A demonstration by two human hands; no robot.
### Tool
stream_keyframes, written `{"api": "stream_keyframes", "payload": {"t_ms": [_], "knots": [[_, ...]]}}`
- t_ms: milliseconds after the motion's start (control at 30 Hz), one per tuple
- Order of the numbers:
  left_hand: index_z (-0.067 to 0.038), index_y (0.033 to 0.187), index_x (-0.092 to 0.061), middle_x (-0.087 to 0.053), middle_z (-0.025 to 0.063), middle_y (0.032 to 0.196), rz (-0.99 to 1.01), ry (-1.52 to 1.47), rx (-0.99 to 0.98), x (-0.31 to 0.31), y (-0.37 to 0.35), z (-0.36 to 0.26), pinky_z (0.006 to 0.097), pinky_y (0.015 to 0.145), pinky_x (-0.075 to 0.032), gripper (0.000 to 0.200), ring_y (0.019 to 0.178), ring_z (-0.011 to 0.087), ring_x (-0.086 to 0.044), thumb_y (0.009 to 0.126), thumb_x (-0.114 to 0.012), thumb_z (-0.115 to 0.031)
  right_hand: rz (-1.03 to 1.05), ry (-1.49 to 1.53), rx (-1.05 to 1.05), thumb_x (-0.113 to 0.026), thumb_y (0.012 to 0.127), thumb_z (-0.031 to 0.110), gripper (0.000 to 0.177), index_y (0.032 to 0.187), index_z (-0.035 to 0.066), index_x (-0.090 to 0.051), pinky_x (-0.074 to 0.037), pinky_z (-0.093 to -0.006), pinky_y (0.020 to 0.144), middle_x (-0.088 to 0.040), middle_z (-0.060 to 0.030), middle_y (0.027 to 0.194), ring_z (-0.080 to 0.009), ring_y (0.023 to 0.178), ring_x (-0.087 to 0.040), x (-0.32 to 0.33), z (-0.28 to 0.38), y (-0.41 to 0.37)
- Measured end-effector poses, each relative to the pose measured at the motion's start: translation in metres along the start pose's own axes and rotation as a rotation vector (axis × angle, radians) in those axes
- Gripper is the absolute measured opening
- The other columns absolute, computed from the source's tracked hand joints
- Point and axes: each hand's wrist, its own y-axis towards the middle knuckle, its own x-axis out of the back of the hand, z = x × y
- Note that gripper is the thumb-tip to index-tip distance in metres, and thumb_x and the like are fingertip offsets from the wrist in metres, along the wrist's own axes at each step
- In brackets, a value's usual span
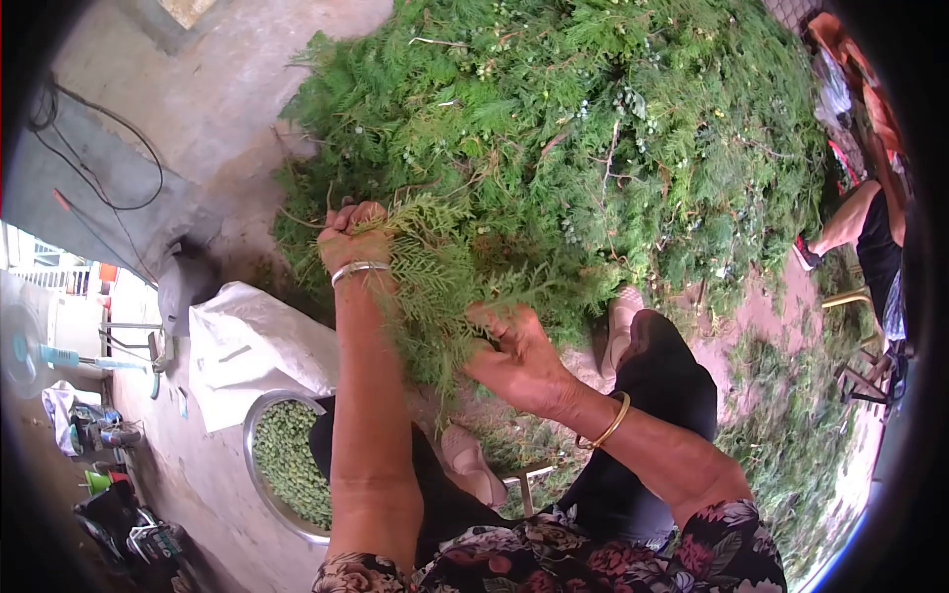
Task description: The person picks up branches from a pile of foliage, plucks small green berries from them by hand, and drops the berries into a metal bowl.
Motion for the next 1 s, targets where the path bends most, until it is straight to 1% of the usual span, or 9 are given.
{"api": "stream_keyframes", "payload": {"t_ms": [33, 133, 267, 333, 500, 600, 633, 800, 1000], "knots": [[-0.007, 0.075, -0.041, -0.037, -0.0018, 0.054, -0.032, 0.032, -0.073, -0.001, 0.0, 0.001, 0.0294, 0.047, -0.027, 0.025, 0.047, 0.0129, -0.028, 0.097, -0.036, -0.019, -0.096, 0.134, 0.105, -0.057, 0.077, -0.002, 0.005, 0.079, -0.001, -0.052, -0.04, -0.0245, 0.05, -0.046, 0.0002, 0.064, -0.0044, 0.059, -0.042, -0.002, -0.005, 0.002], [-0.011, 0.079, -0.046, -0.041, -0.0028, 0.058, -0.106, 0.179, -0.181, 0.0, 0.003, -0.003, 0.0273, 0.046, -0.028, 0.02, 0.047, 0.0128, -0.03, 0.095, -0.035, -0.015, -0.059, -0.151, 0.267, -0.053, 0.076, -0.004, 0.002, 0.075, -0.002, -0.053, -0.037, -0.0199, 0.051, -0.047, 0.0006, 0.061, -0.0034, 0.06, -0.042, 0.004, -0.009, 0.005], [-0.013, 0.08, -0.048, -0.043, -0.0021, 0.062, -0.258, 0.377, -0.328, 0.003, 0.008, -0.037, 0.0292, 0.047, -0.033, 0.019, 0.049, 0.0137, -0.034, 0.095, -0.037, -0.019, 0.154, -0.014, 0.311, -0.052, 0.079, -0.001, 0.006, 0.073, -0.002, -0.054, -0.037, -0.0184, 0.051, -0.051, 0.0012, 0.062, -0.0023, 0.059, -0.045, 0.018, 0.015, -0.005], [-0.014, 0.079, -0.047, -0.043, -0.0008, 0.065, -0.36, 0.526, -0.379, 0.007, 0.021, -0.07, 0.0315, 0.048, -0.036, 0.021, 0.051, 0.0146, -0.037, 0.095, -0.038, -0.024, 0.067, 0.399, -0.071, -0.051, 0.085, 0.004, 0.011, 0.093, 0.0, -0.057, -0.04, -0.0194, 0.05, -0.057, -0.0006, 0.068, -0.0052, 0.056, -0.05, 0.023, 0.011, 0.002], [-0.011, 0.081, -0.053, -0.049, 0.0023, 0.073, -0.536, 0.532, -0.555, 0.028, 0.031, -0.136, 0.0309, 0.048, -0.037, 0.034, 0.056, 0.0152, -0.043, 0.097, -0.039, -0.038, 0.052, 0.627, -0.178, -0.052, 0.083, 0.004, 0.016, 0.096, -0.003, -0.057, -0.044, -0.0212, 0.053, -0.062, -0.0069, 0.075, -0.0101, 0.062, -0.058, 0.032, 0.011, 0.007], [-0.007, 0.093, -0.059, -0.048, 0.002, 0.067, -0.38, 0.629, -0.36, 0.006, -0.009, -0.111, 0.0287, 0.05, -0.035, 0.04, 0.051, 0.0126, -0.037, 0.096, -0.042, -0.043, 0.067, 0.692, -0.109, -0.053, 0.084, 0.004, 0.019, 0.1, -0.003, -0.058, -0.045, -0.0212, 0.056, -0.065, -0.0094, 0.081, -0.0101, 0.065, -0.058, 0.04, 0.014, 0.007], [-0.005, 0.094, -0.061, -0.05, 0.0034, 0.067, -0.274, 0.904, -0.311, -0.005, -0.027, -0.093, 0.0273, 0.047, -0.034, 0.044, 0.05, 0.0121, -0.039, 0.096, -0.043, -0.045, 0.071, 0.689, -0.106, -0.053, 0.084, 0.004, 0.019, 0.1, -0.003, -0.058, -0.045, -0.0212, 0.056, -0.065, -0.0094, 0.081, -0.0101, 0.065, -0.058, 0.04, 0.016, 0.009], [0.001, 0.093, -0.065, -0.045, -0.0013, 0.056, 0.454, 1.558, -0.02, -0.031, -0.124, 0.004, 0.0218, 0.042, -0.027, 0.047, 0.044, 0.0069, -0.035, 0.095, -0.049, -0.044, -0.04, 0.436, -0.014, -0.057, 0.083, 0.003, 0.014, 0.095, -0.005, -0.06, -0.044, -0.0204, 0.057, -0.066, -0.0072, 0.079, -0.0061, 0.065, -0.055, 0.04, 0.016, 0.018], [0.001, 0.085, -0.063, -0.051, -0.0004, 0.061, 0.516, 1.763, 0.184, -0.02, -0.142, 0.038, 0.0212, 0.044, -0.031, 0.014, 0.049, 0.0059, -0.042, 0.088, -0.058, -0.013, -0.045, 0.206, 0.004, -0.057, 0.081, 0.003, 0.01, 0.084, -0.005, -0.062, -0.045, -0.0209, 0.057, -0.064, -0.0047, 0.073, -0.0057, 0.065, -0.056, 0.039, 0.016, 0.022]]}}
